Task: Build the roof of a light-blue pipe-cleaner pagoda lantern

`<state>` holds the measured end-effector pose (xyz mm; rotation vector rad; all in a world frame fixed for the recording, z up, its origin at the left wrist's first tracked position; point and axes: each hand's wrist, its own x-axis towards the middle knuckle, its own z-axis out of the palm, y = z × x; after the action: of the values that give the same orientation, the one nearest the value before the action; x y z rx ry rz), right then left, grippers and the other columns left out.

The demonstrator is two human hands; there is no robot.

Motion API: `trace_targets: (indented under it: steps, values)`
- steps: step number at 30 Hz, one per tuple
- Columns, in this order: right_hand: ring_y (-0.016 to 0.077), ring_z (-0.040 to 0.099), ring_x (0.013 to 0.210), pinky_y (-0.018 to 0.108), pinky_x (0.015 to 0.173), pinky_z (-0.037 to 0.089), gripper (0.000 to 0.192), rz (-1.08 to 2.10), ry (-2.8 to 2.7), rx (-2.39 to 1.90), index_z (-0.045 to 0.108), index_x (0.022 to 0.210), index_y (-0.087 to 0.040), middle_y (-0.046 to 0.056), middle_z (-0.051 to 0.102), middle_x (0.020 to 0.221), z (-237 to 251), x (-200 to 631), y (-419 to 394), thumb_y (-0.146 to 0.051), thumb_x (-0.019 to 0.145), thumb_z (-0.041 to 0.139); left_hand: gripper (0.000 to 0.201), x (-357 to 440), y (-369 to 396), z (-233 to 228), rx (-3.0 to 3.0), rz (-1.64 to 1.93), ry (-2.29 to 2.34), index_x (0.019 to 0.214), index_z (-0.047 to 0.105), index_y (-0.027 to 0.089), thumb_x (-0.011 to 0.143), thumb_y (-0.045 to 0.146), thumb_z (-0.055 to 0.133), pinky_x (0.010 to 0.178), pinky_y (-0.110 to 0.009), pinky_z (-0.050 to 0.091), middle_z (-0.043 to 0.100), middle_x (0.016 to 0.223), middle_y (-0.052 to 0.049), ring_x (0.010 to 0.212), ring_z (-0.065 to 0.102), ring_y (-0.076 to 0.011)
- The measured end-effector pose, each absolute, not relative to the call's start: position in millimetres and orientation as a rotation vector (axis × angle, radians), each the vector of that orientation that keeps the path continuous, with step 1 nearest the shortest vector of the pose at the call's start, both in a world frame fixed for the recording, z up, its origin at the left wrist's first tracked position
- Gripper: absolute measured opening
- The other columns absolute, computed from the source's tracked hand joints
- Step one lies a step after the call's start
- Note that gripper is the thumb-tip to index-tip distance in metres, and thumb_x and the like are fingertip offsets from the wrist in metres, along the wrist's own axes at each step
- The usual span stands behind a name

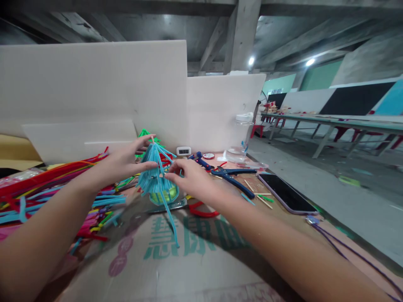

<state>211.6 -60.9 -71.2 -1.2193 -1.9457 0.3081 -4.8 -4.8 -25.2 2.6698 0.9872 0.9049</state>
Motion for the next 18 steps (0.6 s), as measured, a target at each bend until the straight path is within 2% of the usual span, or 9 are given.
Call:
trace_targets:
  steps: [5, 13, 18]
  values:
    - [0.0131, 0.058, 0.070, 0.026, 0.063, 0.040, 0.013, 0.301, -2.081, -1.320, 0.064, 0.085, -0.019, 0.000, 0.066, 0.077, -54, 226, -64, -0.030, 0.089, 0.059, 0.074, -8, 7, -29, 2.506, 0.909, 0.855, 0.146, 0.037, 0.017, 0.084, 0.045, 0.066, 0.106, -0.047, 0.044, 0.052, 0.142, -0.016, 0.130, 0.050, -0.0307]
    - [0.0147, 0.059, 0.073, 0.026, 0.062, 0.036, 0.017, -0.045, -2.223, -1.479, 0.068, 0.089, -0.021, 0.002, 0.070, 0.084, -49, 235, -65, -0.035, 0.089, 0.059, 0.066, -21, 29, -37, 2.363, 0.879, 0.658, 0.147, 0.038, 0.025, 0.088, 0.041, 0.064, 0.110, -0.049, 0.042, 0.045, 0.150, -0.013, 0.134, 0.047, -0.0315]
    - [0.0160, 0.062, 0.074, 0.027, 0.061, 0.037, 0.021, -0.002, -2.299, -1.575, 0.070, 0.093, -0.022, 0.003, 0.072, 0.088, -46, 248, -60, -0.038, 0.091, 0.057, 0.066, -29, 39, -40, 2.310, 0.839, 0.575, 0.149, 0.037, 0.029, 0.090, 0.040, 0.064, 0.114, -0.048, 0.039, 0.043, 0.152, -0.010, 0.137, 0.044, -0.0312]
